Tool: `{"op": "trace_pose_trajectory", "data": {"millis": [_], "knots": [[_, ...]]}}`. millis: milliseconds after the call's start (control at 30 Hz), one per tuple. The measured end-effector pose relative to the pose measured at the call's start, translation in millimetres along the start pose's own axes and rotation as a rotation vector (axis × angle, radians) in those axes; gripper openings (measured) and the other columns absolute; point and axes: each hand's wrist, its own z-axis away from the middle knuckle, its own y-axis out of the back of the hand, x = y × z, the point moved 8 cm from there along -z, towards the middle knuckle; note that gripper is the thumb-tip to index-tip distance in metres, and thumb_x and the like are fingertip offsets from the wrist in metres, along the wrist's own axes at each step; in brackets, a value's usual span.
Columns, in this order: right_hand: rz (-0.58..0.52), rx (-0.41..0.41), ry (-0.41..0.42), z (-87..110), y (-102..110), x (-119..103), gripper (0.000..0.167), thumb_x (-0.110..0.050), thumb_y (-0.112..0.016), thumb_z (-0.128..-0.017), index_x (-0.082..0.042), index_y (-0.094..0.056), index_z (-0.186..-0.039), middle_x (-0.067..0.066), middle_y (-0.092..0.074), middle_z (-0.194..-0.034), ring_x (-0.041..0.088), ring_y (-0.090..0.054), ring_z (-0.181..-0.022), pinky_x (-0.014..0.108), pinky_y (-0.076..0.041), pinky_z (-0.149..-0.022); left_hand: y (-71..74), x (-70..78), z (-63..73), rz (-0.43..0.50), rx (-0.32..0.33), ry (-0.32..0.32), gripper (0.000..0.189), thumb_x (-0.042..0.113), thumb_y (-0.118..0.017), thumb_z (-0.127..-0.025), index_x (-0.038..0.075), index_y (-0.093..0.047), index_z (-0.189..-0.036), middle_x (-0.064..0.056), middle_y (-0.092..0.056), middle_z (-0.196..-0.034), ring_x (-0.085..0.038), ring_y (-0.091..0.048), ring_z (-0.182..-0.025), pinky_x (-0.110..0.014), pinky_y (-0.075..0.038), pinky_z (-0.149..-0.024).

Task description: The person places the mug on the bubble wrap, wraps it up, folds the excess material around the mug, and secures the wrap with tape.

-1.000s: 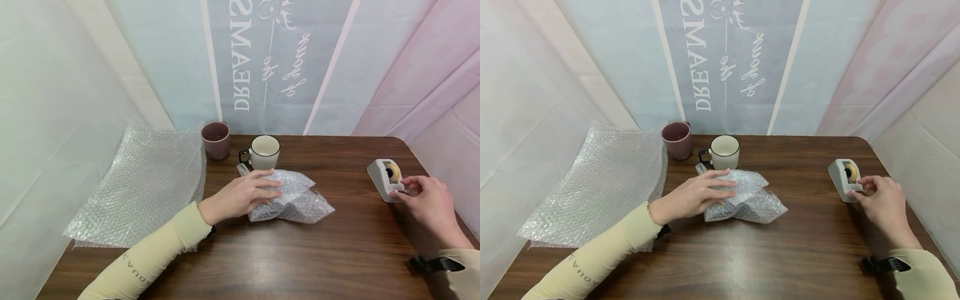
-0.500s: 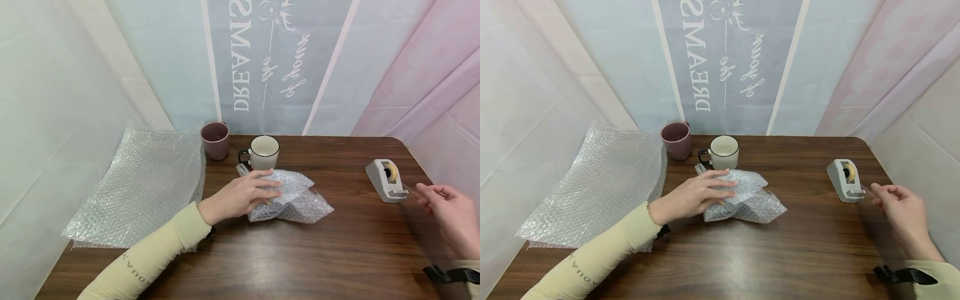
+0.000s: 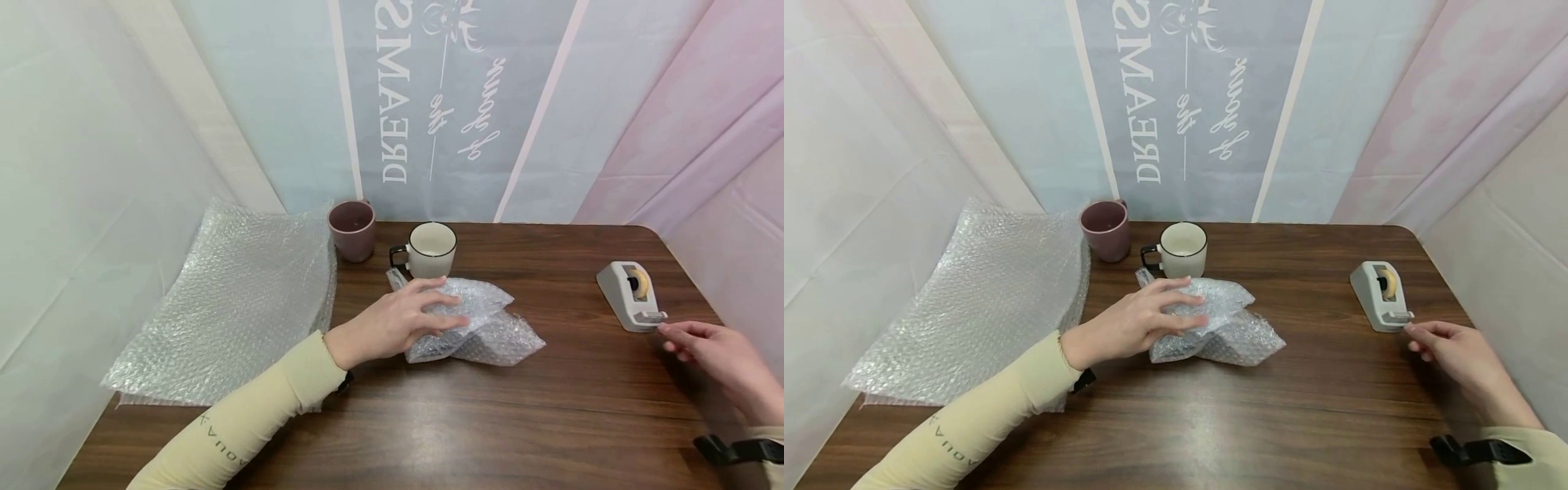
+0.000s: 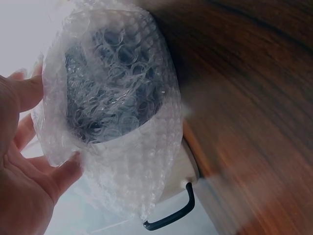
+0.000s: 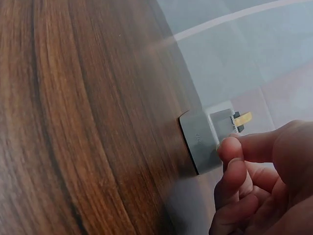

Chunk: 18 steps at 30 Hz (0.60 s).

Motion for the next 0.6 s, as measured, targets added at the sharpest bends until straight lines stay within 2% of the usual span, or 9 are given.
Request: {"op": "trace_pose_trajectory", "data": {"millis": [200,300,500,600], "knots": [[0.109,-0.008,0.013,-3.9,-5,-5,0.037,-0.034,-0.054,-0.103,0.000,-0.066,-0.095,-0.012,-0.063,-0.071,0.006,-0.052,-0.063,0.026,-0.042,-0.054,-1.0,2.0,0.8,-0.018,-0.013,-0.013,0.063,-0.016,-0.062,-0.084,0.029,-0.071,-0.127,-0.010,-0.055,-0.138,-0.036,-0.038,-0.139,-0.033,-0.034,-0.113],[0.117,-0.009,0.019,-6.6,-7,-5,0.035,-0.032,-0.053,-0.103,-0.001,-0.066,-0.093,-0.013,-0.062,-0.071,0.006,-0.051,-0.062,0.026,-0.041,-0.054,-0.8,1.7,1.0,-0.004,-0.012,-0.011,0.067,-0.019,-0.057,-0.081,0.029,-0.072,-0.125,-0.010,-0.055,-0.138,-0.036,-0.038,-0.140,-0.033,-0.033,-0.113],[0.114,-0.015,0.021,-10.2,-8,-6,0.034,-0.029,-0.053,-0.103,-0.001,-0.067,-0.091,-0.013,-0.063,-0.070,0.006,-0.052,-0.062,0.026,-0.042,-0.054,-0.1,1.8,1.5,0.001,-0.008,-0.013,0.066,-0.018,-0.059,-0.080,0.029,-0.073,-0.123,-0.009,-0.055,-0.139,-0.035,-0.037,-0.141,-0.035,-0.035,-0.113],[0.189,-0.038,0.042,-10.1,-12,-7,0.035,-0.027,-0.052,-0.104,0.000,-0.067,-0.088,-0.010,-0.063,-0.070,0.007,-0.051,-0.062,0.028,-0.041,-0.053,-0.7,1.6,1.4,0.003,-0.012,-0.010,0.065,-0.018,-0.059,-0.081,0.030,-0.073,-0.123,-0.009,-0.055,-0.139,-0.035,-0.036,-0.142,-0.034,-0.035,-0.113]]}}
